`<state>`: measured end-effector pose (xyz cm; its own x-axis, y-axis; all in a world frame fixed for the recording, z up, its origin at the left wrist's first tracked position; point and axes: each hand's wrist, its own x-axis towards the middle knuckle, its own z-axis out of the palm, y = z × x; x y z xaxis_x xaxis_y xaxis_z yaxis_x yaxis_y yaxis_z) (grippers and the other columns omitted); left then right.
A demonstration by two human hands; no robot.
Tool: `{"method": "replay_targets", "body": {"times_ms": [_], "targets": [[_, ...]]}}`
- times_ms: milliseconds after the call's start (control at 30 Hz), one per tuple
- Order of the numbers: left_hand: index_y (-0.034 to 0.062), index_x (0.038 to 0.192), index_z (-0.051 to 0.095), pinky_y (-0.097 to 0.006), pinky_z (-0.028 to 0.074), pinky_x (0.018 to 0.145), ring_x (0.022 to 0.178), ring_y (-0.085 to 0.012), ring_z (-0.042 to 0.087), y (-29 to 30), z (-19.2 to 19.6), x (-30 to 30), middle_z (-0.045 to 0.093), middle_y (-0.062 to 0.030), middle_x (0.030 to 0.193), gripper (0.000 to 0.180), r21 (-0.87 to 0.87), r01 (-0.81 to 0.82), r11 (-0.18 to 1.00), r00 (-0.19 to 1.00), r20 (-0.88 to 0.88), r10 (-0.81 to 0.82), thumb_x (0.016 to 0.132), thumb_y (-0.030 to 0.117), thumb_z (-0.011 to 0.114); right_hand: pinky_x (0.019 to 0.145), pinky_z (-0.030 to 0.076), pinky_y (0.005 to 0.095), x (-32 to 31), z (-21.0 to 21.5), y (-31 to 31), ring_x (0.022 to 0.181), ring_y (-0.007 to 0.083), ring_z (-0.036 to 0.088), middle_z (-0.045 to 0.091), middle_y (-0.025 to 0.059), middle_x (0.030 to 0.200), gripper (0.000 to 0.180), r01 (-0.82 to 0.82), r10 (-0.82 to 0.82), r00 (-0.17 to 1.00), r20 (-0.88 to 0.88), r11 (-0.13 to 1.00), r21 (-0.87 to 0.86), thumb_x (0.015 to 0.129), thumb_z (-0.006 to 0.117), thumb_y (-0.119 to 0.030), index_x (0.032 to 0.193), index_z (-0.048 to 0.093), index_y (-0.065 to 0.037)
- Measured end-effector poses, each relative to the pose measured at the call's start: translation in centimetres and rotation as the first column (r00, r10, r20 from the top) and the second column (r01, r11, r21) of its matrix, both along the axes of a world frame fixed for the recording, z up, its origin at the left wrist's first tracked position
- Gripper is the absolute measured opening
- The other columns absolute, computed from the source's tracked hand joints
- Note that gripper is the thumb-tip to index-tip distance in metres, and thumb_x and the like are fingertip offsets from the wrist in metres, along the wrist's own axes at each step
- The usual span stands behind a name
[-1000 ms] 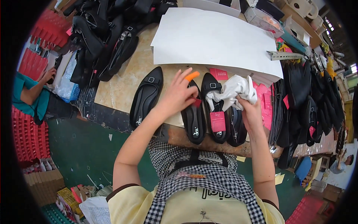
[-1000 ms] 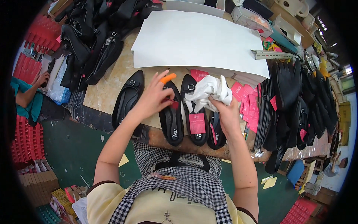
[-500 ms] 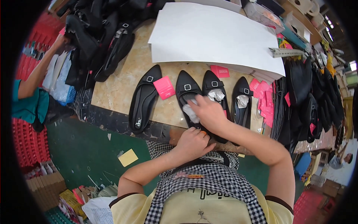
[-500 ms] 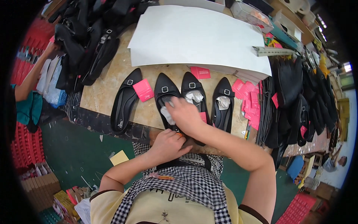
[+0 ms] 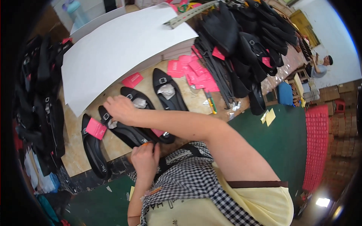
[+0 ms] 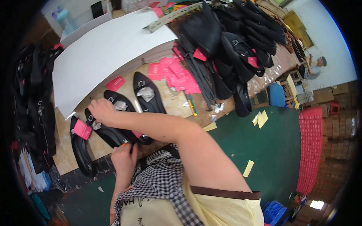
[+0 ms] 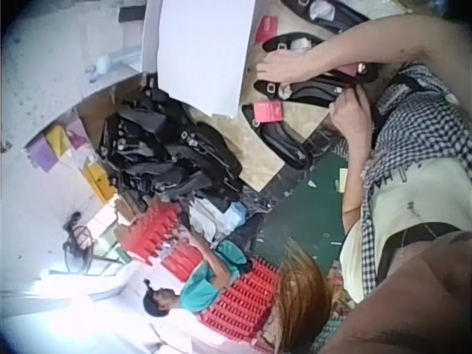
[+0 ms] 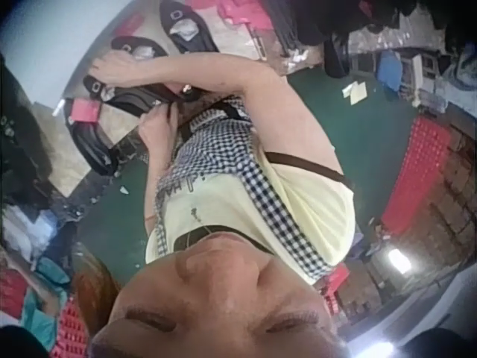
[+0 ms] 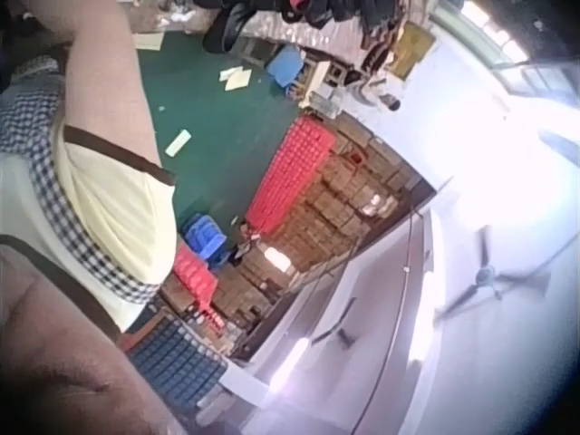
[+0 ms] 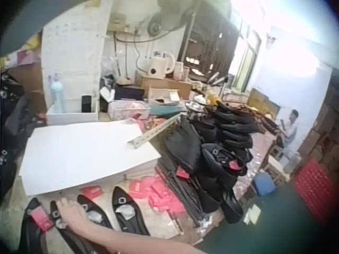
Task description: Clean and inspect shoes before packing them.
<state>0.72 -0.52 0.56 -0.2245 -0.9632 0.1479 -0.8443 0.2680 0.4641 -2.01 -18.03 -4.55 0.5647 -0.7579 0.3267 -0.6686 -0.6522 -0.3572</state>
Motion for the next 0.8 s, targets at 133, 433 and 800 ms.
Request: {"method": "replay_targets", "body": {"times_ms": [133,433,800], "targets": [[0.0000,0.094,0.070,-0.037,0.050,0.077,0.080,-0.0307,0.064,-0.7,0.9,2.1,0.069,-0.0140,0.095,0.023,-0.232,0.091,0.968,0.988,-0.101,-0.117,0.078,0.016,0.073,0.092,0.047,0.0433,-4.7,2.1,0.0,0.102,0.0359,0.059,0.060,0.0158,0.105,0.059,-0.163,0.181,0.909,0.375,0.983,-0.079,0.067,0.080,-0.027,0.115,0.058,0.001],[-0.0092,0.127,0.055,-0.023,0.046,0.082,0.089,-0.0112,0.060,-2.1,-6.3,6.9,0.066,-0.0085,0.105,0.038,0.471,-0.343,0.813,0.464,-0.667,0.582,0.093,0.008,0.057,0.070,0.053,0.0427,-35.5,1.9,4.3,0.078,0.0343,0.067,0.067,0.0185,0.094,0.025,0.807,-0.780,0.574,-0.250,0.591,0.007,0.086,0.068,-0.020,0.103,0.062,-0.002],[-0.0021,0.135,0.046,-0.051,0.055,0.072,0.092,-0.0398,0.062,-3.6,-0.8,2.7,0.059,-0.0254,0.119,0.079,0.207,0.585,0.784,-0.570,-0.583,0.580,0.090,0.063,0.042,0.083,0.054,0.0367,-33.7,10.9,4.8,0.100,0.0243,0.068,0.068,0.0182,0.111,0.039,-0.160,-0.550,0.435,0.713,0.732,0.662,0.098,0.047,-0.015,0.132,0.054,0.004]]}}
